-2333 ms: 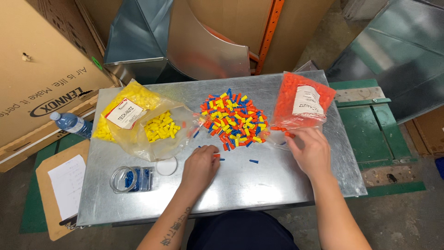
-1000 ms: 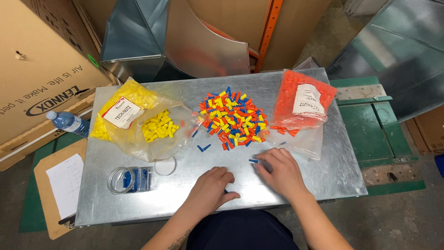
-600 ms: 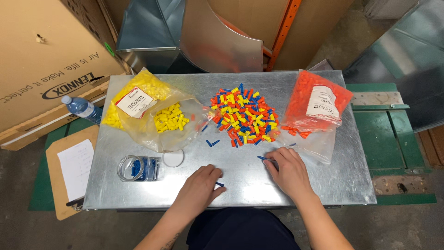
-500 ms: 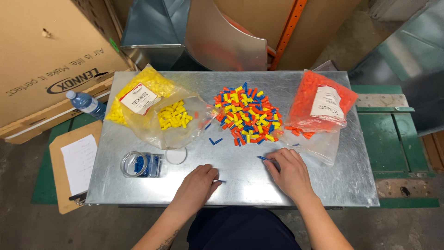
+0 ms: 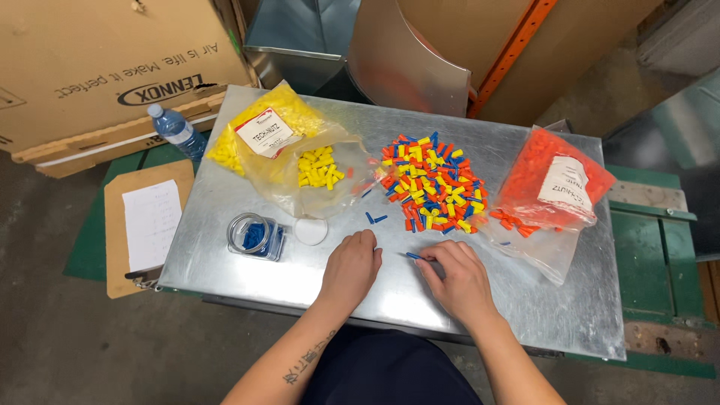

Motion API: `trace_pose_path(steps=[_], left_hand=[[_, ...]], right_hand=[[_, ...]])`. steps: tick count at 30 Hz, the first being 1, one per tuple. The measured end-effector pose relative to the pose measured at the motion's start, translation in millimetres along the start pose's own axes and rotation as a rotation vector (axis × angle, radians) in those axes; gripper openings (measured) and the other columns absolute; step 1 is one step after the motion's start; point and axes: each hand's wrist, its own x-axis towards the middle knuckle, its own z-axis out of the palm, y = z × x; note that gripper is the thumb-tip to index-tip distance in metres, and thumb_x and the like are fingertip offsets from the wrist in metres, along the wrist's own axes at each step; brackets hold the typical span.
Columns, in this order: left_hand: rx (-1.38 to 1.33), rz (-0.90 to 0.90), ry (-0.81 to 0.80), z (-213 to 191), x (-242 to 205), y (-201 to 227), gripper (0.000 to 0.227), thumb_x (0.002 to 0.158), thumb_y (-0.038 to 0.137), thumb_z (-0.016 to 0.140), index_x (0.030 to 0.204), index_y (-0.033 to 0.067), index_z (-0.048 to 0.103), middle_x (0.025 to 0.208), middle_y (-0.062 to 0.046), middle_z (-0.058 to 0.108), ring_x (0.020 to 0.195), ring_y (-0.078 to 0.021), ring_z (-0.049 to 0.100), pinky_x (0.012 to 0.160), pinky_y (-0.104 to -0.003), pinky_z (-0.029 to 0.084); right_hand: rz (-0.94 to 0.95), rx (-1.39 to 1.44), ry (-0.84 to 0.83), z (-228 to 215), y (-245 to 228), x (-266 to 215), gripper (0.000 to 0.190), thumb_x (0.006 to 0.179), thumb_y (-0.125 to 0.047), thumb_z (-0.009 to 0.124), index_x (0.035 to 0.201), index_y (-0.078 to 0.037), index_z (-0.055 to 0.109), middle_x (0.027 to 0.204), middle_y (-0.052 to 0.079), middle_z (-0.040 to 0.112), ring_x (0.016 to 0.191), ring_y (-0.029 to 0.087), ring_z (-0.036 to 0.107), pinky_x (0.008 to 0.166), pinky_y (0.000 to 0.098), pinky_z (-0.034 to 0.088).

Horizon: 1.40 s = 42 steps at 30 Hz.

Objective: The person sorts a mixed pile of small plastic parts by color on a metal table. They pick up blue, yellow, and orange pieces one by one and place them into separate clear plastic bags or a small container.

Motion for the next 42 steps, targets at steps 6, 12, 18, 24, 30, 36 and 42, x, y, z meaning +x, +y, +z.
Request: trace_pose_path(steps=[6,12,18,24,30,36,42], left_hand=[[0.064,-0.04,-0.024,-15,0,-5,0.013,0.101,0.018,0.062,0.101,0.0053,0.061,0.079,-0.01,0.064,0.075,-0.0236,0.07,0.065,-0.033,0.057],[0.059,0.011,0.038,-16,-9,-16,0.013,0.099,0.017,0.059,0.093,0.0064,0.064,0.071,-0.008,0.063,0.068,-0.0227,0.07,0.059,-0.033,0.056],[0.075,-0.159,0.267,-94,-40,-42,0.011,0.093,0.025,0.067,0.099,0.0153,0.067,0.071,-0.011,0.07,0.073,-0.0322,0.075,0.064,-0.044,0.06],[0.081,-0.341,0.319,-158,-57,-83,0.009,0.096,0.021,0.067,0.098,0.0114,0.067,0.069,-0.007,0.068,0.071,-0.0271,0.072,0.067,-0.04,0.06],[-0.042,-0.204,0.561,-159,-82,-80,0.01,0.092,0.022,0.076,0.091,0.0179,0.067,0.057,0.0,0.055,0.062,-0.0257,0.067,0.06,-0.038,0.057],[-0.151,-0.041,0.552,-112,-81,-53,0.013,0.087,0.024,0.078,0.081,0.0248,0.067,0.056,0.005,0.055,0.063,-0.0185,0.069,0.061,-0.03,0.058],[-0.089,0.049,0.166,-66,-37,-51,0.023,0.094,0.019,0.067,0.116,0.019,0.07,0.09,-0.003,0.071,0.091,-0.0243,0.073,0.074,-0.038,0.061]], right_hand=[[-0.033,0.03,0.009,8,-11,4,0.007,0.092,-0.027,0.079,0.096,-0.022,0.076,0.084,-0.005,0.069,0.084,0.02,0.07,0.083,0.0353,0.057],[-0.039,0.053,0.023,12,-33,7,0.007,0.09,-0.023,0.08,0.095,-0.022,0.076,0.083,-0.004,0.07,0.083,0.022,0.071,0.082,0.0363,0.058],[0.002,0.123,0.065,22,-43,10,0.006,0.09,-0.022,0.08,0.095,-0.023,0.077,0.08,-0.006,0.071,0.08,0.02,0.071,0.078,0.0352,0.058],[-0.107,0.293,0.067,33,-93,55,0.005,0.092,-0.021,0.081,0.096,-0.018,0.079,0.075,-0.001,0.071,0.074,0.023,0.071,0.074,0.038,0.059],[-0.384,0.456,0.071,50,-171,123,0.008,0.092,-0.016,0.08,0.099,-0.012,0.076,0.078,0.007,0.069,0.076,0.032,0.07,0.073,0.0449,0.059],[-0.401,0.416,0.008,71,-175,130,0.007,0.094,-0.016,0.078,0.1,-0.014,0.076,0.081,0.007,0.069,0.08,0.033,0.07,0.078,0.0435,0.059],[-0.171,0.093,0.035,60,-71,93,0.006,0.088,-0.018,0.08,0.095,-0.018,0.078,0.08,0.003,0.071,0.083,0.027,0.072,0.079,0.0402,0.058]])
